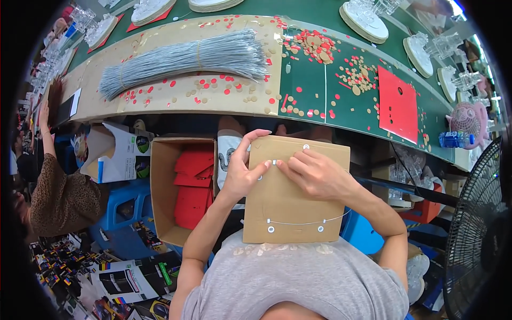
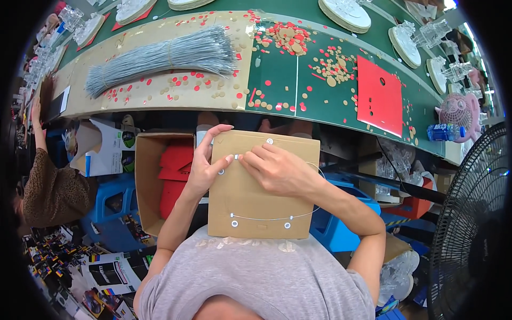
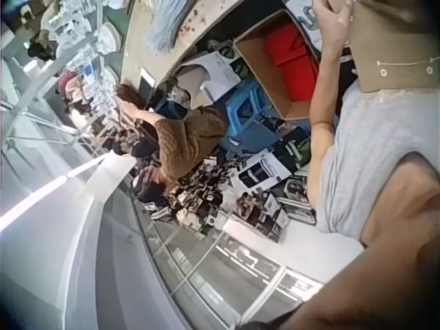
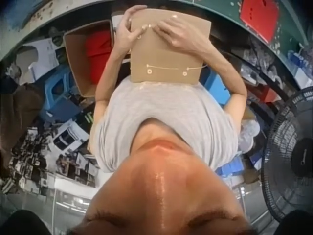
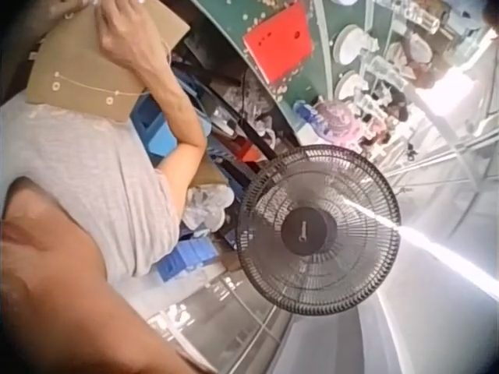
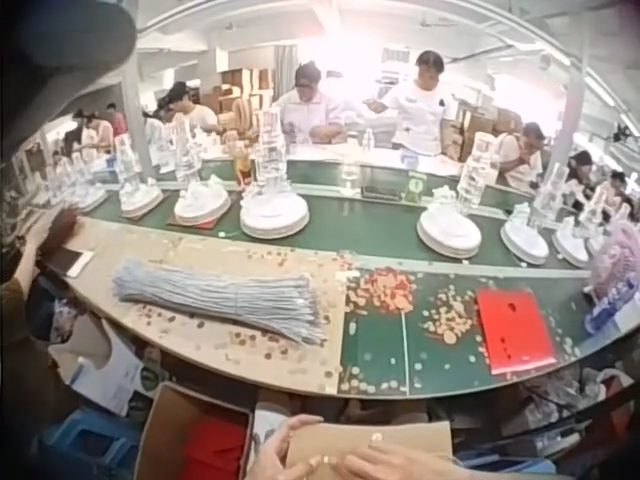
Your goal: Manual assembly of light fixture bases and associated cardboard templates on an assembly line.
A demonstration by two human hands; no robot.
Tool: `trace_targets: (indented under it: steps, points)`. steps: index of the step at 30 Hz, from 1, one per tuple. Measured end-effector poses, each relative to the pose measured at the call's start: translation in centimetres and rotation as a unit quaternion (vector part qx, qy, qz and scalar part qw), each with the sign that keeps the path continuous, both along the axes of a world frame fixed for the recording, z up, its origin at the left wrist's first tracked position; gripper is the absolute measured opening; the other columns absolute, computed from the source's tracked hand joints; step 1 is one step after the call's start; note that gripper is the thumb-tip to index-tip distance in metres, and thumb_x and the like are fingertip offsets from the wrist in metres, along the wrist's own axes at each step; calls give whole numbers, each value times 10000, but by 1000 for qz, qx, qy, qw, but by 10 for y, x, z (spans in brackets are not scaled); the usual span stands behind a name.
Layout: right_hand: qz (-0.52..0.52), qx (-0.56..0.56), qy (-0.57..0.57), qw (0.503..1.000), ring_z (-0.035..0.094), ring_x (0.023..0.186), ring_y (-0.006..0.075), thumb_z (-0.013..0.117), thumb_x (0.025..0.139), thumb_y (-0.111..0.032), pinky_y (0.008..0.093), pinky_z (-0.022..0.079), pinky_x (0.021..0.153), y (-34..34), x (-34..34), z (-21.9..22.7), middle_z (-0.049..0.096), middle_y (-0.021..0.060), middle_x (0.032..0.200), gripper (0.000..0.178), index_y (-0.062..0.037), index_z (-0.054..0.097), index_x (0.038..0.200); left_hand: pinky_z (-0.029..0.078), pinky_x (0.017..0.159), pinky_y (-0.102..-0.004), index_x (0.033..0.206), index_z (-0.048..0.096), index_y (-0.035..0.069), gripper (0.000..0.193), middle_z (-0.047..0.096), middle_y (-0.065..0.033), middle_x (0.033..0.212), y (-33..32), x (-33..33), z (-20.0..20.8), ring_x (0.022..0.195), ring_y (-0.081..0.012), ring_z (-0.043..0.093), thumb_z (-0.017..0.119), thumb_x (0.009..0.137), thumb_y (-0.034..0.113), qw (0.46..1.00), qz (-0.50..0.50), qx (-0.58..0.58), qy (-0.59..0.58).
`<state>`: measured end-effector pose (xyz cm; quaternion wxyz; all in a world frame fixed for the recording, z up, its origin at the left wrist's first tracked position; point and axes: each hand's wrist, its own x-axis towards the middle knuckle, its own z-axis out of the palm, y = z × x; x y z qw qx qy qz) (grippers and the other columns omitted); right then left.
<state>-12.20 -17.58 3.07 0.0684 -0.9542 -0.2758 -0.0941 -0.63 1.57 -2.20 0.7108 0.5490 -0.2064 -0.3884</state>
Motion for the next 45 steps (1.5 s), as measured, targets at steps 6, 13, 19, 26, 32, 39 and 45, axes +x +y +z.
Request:
trace_targets:
  steps: [6,13,19,26,32,39,45]
  points:
    - [-26,78,-24,996,624,841,221,655,728,-110,355,546,811,-9,-3,-6,575,97,904,396,88,666,1071,494,936,-290,1432,430,36,599,621,-108,1217,0,1,1,1107,-146,617,601,864,-42,1000,8,15,1]
    - [-26,42,-47,998,622,839,229,660,704,-95,353,549,785,-4,6,-10,571,101,886,385,91,660,1041,479,965,-291,1438,425,24,608,614,-111,1225,-9,6,-5,1129,-145,606,587,856,-43,1000,6,1,-5]
    - [-14,89,-45,995,628,818,240,667,694,-75,378,554,765,-3,8,-2,581,104,889,415,69,668,1083,376,1125,-338,1456,407,19,703,461,-97,1408,4,4,-4,1310,-203,487,611,784,-19,993,9,-32,-117]
    - [-33,89,-23,995,612,743,239,682,656,-8,380,538,659,3,-1,-14,586,88,873,416,29,697,1070,400,1111,-341,1521,324,19,736,490,-128,1416,2,-8,-13,1314,-196,508,583,832,17,997,6,-51,-55]
    - [-16,135,-51,989,589,687,216,679,638,9,344,493,588,-3,10,-5,569,78,800,366,22,702,1003,464,1030,-325,1493,351,75,717,563,-105,1313,5,-8,-9,1220,-172,574,550,818,-61,998,7,-46,-43]
    - [-25,112,-72,991,588,675,210,692,691,29,344,494,578,3,17,-13,566,65,777,325,7,715,1015,471,1044,-329,1443,451,59,621,576,-99,1352,0,-5,-7,1224,-175,583,598,849,-51,996,33,-48,-67]
    - [-81,125,-56,987,622,766,228,706,733,29,355,528,641,4,-2,-11,614,68,859,334,-13,723,1063,480,1047,-325,884,806,18,104,552,-163,1484,6,-19,5,1339,-229,545,795,813,94,984,138,107,-43]
